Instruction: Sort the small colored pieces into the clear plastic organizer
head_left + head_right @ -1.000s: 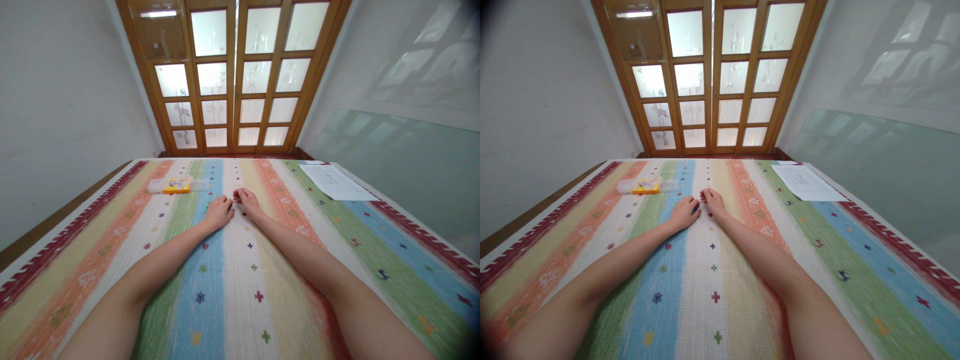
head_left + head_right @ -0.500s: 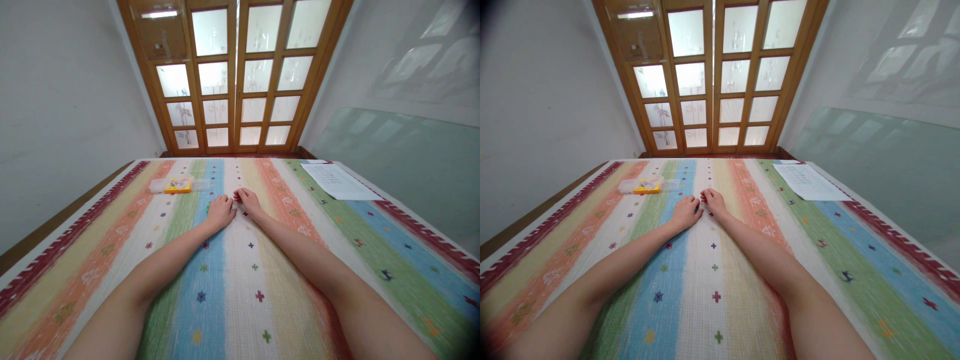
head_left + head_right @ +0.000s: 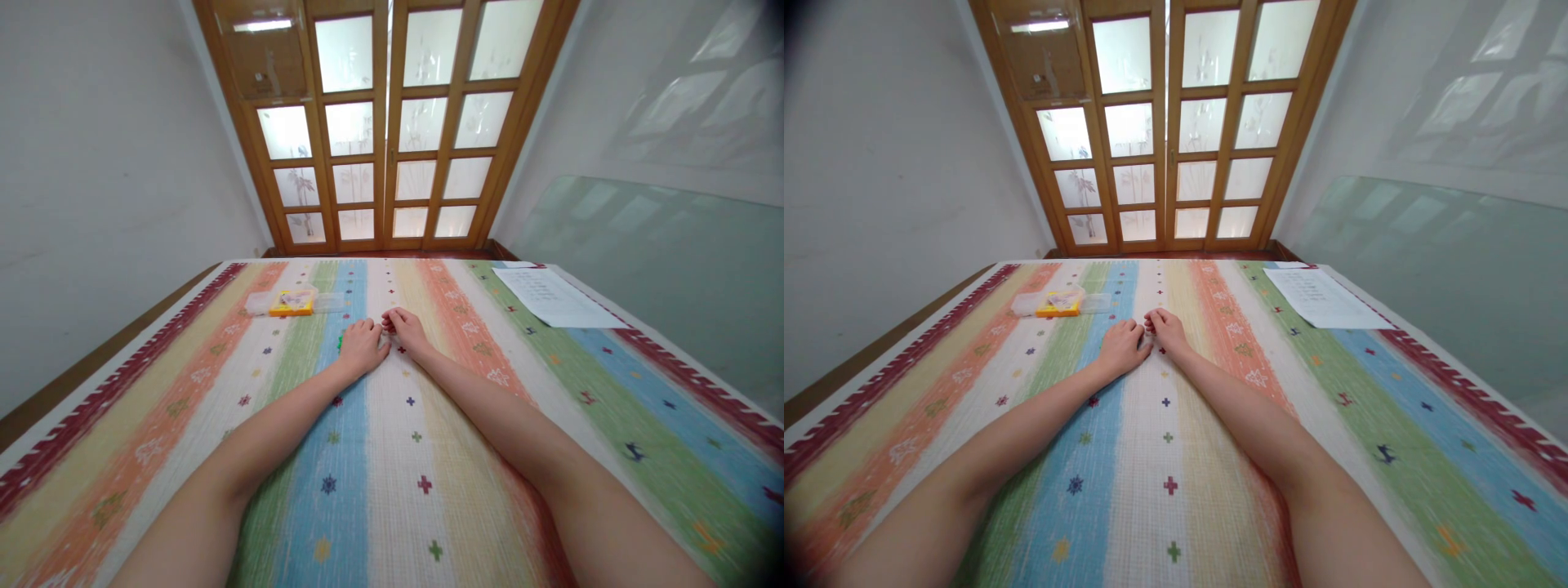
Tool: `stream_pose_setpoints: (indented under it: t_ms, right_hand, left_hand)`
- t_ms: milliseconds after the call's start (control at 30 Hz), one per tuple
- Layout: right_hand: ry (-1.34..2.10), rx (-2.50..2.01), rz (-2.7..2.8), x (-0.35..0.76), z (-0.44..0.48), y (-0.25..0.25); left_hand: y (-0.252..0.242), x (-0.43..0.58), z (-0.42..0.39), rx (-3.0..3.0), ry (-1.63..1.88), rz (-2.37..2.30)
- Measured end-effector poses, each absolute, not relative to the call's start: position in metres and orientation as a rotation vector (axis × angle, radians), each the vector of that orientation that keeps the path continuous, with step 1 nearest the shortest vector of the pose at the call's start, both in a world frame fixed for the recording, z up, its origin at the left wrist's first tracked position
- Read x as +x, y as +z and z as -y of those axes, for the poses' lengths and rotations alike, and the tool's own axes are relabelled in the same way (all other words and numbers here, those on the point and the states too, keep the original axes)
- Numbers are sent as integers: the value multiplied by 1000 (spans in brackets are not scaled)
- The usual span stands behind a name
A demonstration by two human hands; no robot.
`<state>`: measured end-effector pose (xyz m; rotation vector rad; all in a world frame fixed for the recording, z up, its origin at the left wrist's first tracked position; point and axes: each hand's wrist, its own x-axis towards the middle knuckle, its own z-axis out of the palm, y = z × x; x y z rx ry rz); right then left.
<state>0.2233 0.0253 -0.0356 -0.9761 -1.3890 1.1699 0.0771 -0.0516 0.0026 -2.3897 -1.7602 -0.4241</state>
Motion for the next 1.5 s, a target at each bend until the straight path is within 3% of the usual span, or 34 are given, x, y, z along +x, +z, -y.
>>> stream_pose_setpoints:
  t_ms: [767,1500]
  right_hand:
    - [1178,-973,1370,224,-21,-33]
    - [1179,-1012,1388,224,-19,-29]
  left_hand:
    - [-1,64,42,-2334,-405,1891]
    - [0,-41,36,-2337,-393,1891]
